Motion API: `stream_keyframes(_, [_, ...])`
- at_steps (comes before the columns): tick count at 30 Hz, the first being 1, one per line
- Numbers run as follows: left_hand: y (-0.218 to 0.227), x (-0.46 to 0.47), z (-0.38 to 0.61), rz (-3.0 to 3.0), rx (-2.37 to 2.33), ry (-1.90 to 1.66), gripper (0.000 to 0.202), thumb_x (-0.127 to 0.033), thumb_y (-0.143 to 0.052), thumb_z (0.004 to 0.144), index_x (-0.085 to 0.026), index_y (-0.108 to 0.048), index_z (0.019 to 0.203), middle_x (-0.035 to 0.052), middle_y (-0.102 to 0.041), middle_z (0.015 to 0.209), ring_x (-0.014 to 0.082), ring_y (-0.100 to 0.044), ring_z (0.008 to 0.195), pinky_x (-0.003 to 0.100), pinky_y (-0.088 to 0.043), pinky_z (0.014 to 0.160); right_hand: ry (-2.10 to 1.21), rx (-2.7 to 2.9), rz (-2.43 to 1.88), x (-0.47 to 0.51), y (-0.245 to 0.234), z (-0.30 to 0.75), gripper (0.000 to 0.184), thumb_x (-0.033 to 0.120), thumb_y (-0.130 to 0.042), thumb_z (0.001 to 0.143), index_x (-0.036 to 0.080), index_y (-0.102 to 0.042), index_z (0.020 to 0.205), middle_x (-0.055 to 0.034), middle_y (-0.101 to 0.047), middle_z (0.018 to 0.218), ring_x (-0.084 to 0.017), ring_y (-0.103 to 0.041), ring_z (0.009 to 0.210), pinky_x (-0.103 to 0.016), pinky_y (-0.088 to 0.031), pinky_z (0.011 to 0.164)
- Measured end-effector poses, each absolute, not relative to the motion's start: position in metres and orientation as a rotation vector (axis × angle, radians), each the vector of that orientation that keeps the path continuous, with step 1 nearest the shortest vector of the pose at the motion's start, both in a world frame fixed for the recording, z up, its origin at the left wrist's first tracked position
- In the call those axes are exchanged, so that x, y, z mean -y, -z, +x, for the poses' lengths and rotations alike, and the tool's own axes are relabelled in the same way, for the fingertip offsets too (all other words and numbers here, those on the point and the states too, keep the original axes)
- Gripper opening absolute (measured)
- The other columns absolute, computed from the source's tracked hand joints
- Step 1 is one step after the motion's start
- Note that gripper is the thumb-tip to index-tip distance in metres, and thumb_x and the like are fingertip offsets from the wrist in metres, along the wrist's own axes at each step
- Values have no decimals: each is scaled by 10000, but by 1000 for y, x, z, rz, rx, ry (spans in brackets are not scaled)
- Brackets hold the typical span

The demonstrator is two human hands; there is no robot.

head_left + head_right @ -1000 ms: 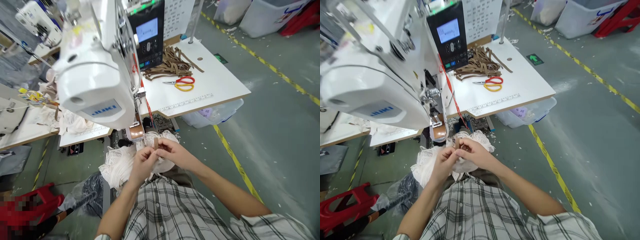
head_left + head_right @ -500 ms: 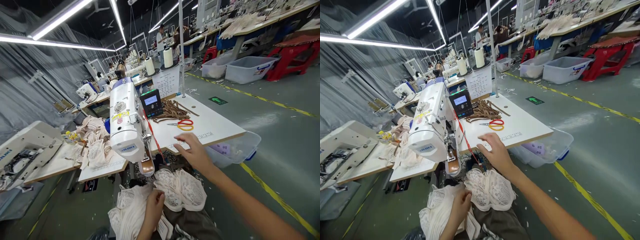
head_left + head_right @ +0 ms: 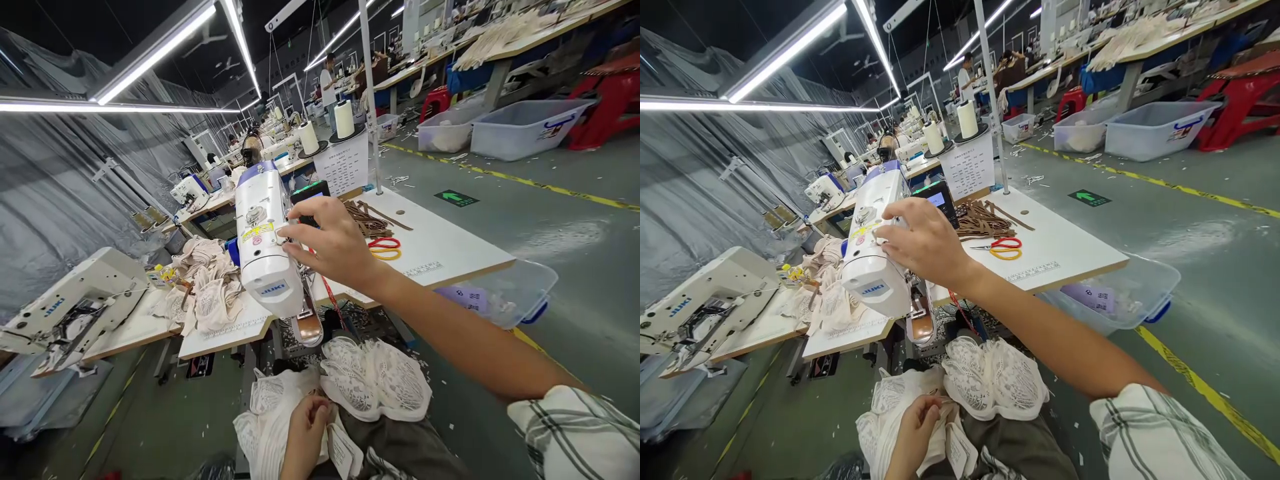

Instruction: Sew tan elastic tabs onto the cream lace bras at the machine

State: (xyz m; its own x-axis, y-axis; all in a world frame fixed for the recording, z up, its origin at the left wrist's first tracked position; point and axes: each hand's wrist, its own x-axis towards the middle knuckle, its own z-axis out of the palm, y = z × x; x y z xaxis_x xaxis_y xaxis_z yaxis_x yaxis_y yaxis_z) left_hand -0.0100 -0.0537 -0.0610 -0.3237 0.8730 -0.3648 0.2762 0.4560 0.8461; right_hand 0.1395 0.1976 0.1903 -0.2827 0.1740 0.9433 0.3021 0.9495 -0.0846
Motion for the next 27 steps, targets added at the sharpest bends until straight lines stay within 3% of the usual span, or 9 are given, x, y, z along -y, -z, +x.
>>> stream_keyframes(7, [51,51,-7,1025,-1825,-845,406,-531,-548,835,-165,-676,959,107,-706,964,266,-641,929,372,-492,846,100,1778,-323,-195,-182,142,145,259,-543,952,268,-663,872,-25,-583,985,-201,-509,1008,-388,-397,944])
stream_keyframes(14, [-9,39,-1,1224,-1821,-837,364,-488,-497,924,-181,-688,965,97,-700,927,233,-644,871,339,-503,805,-619,1759,-514,-157,-67,129,126,237,-522,946,206,-630,890,-65,-551,973,-205,-515,983,-392,-437,898])
stream_keyframes(18, [-58,11,14,1683,-1788,-965,243,-321,-464,976,-220,-685,983,81,-691,976,201,-663,878,308,-526,756,-973,1552,-832,-177,-3,99,168,312,-514,922,189,-623,887,-97,-525,1031,-242,-498,1036,-454,-402,977])
stream_keyframes(21, [-83,-20,22,2345,-1713,-1058,304,-148,-484,942,-232,-602,1209,130,-664,1193,233,-647,1063,346,-537,851,-1110,1520,-890,-185,20,109,244,371,-472,928,187,-599,832,-76,-534,946,-222,-513,938,-425,-447,904])
stream_keyframes(24, [-97,-47,15,2958,-1668,-533,458,-80,-470,911,-188,-505,1354,189,-583,1358,247,-664,991,363,-548,769,-1394,1760,-627,-172,31,157,270,420,-551,900,194,-600,761,-20,-557,836,-172,-535,808,-329,-490,775])
stream_keyframes(27, [-103,-57,-9,3206,-1517,-68,344,-82,-473,910,-134,-577,1234,154,-695,1145,221,-657,784,334,-506,607,-1992,1768,-369,-156,45,201,235,392,-642,870,181,-624,769,-7,-566,879,-134,-537,783,-287,-485,767])
